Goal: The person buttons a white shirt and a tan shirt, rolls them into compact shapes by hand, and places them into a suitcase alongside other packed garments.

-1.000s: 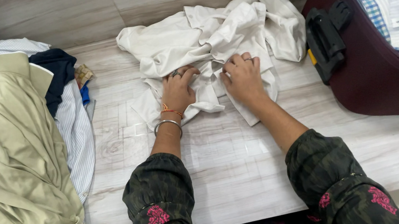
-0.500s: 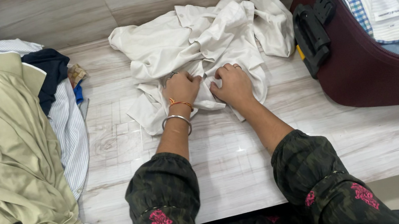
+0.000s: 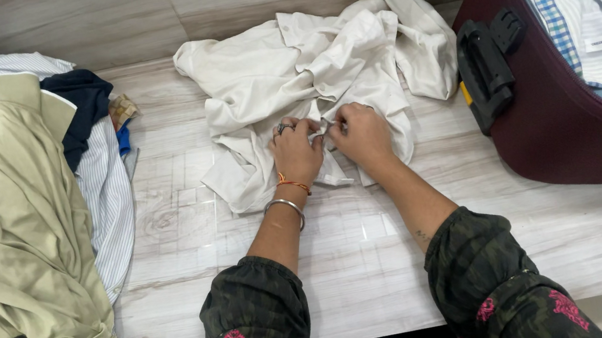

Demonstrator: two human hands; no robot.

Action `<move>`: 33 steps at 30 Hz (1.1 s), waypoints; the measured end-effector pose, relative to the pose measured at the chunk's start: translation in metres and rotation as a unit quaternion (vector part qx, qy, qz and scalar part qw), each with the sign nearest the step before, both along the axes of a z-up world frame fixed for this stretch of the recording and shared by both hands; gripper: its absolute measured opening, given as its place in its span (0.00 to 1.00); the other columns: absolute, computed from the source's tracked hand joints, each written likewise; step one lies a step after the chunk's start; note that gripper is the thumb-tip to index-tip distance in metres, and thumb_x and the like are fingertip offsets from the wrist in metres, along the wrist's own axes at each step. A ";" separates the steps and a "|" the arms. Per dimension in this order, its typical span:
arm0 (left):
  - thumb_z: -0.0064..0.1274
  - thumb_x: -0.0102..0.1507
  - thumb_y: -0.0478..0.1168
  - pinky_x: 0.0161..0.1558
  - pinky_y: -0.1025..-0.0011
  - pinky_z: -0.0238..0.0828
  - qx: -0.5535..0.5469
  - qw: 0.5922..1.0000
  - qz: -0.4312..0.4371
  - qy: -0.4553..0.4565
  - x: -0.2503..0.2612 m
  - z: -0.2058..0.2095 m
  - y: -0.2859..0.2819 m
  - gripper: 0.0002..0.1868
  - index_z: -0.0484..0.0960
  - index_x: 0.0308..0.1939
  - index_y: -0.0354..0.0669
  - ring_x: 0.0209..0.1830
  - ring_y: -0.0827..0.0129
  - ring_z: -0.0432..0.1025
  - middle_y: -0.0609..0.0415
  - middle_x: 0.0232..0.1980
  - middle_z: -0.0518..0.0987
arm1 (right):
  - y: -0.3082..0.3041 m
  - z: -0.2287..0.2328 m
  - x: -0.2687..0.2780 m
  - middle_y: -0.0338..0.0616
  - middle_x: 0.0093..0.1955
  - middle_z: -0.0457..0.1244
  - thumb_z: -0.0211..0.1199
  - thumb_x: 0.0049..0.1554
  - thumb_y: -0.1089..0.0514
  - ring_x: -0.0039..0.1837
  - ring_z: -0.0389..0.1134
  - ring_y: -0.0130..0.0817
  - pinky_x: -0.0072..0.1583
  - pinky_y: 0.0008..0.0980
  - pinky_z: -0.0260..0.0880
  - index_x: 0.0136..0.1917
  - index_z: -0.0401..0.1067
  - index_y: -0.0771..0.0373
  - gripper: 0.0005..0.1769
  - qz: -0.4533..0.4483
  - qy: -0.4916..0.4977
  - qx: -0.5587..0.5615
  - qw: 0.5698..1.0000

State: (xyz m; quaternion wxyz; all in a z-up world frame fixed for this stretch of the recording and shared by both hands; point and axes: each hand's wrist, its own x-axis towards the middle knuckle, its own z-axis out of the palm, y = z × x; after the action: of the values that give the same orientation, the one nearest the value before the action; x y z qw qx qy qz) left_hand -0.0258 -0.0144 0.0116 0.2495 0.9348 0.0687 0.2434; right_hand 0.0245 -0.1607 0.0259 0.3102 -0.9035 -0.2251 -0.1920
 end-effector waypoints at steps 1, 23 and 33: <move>0.64 0.55 0.41 0.55 0.53 0.61 -0.015 1.000 -0.018 -0.011 0.000 0.002 0.000 0.10 0.83 0.40 0.55 0.56 0.54 0.69 0.54 0.51 0.77 | -0.003 0.000 0.001 0.48 0.43 0.70 0.65 0.52 0.57 0.46 0.70 0.50 0.49 0.45 0.70 0.42 0.74 0.64 0.08 -0.006 0.026 0.040 0.999; 0.62 0.58 0.37 0.35 0.68 0.73 -0.241 0.966 -0.090 -0.031 0.007 -0.004 0.008 0.09 0.79 0.38 0.39 0.29 0.64 0.75 0.52 0.30 0.79 | 0.012 -0.007 -0.010 0.44 0.48 0.71 0.69 0.56 0.63 0.48 0.72 0.28 0.49 0.29 0.72 0.49 0.78 0.68 0.08 0.110 0.088 0.225 0.964; 0.61 0.62 0.33 0.41 0.77 0.77 -0.384 0.911 -0.145 -0.044 0.010 -0.002 0.005 0.10 0.81 0.46 0.37 0.36 0.77 0.77 0.56 0.40 0.83 | 0.001 -0.030 0.022 0.39 0.49 0.70 0.62 0.62 0.66 0.50 0.67 0.21 0.52 0.21 0.69 0.56 0.75 0.70 0.10 0.152 0.302 0.394 0.854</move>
State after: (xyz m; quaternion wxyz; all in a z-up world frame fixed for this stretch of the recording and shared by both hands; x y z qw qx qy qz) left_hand -0.0154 -0.0095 0.0091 0.6244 0.7548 0.0097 0.2008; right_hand 0.0460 -0.1593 -0.0044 0.7185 -0.6734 -0.1601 0.0673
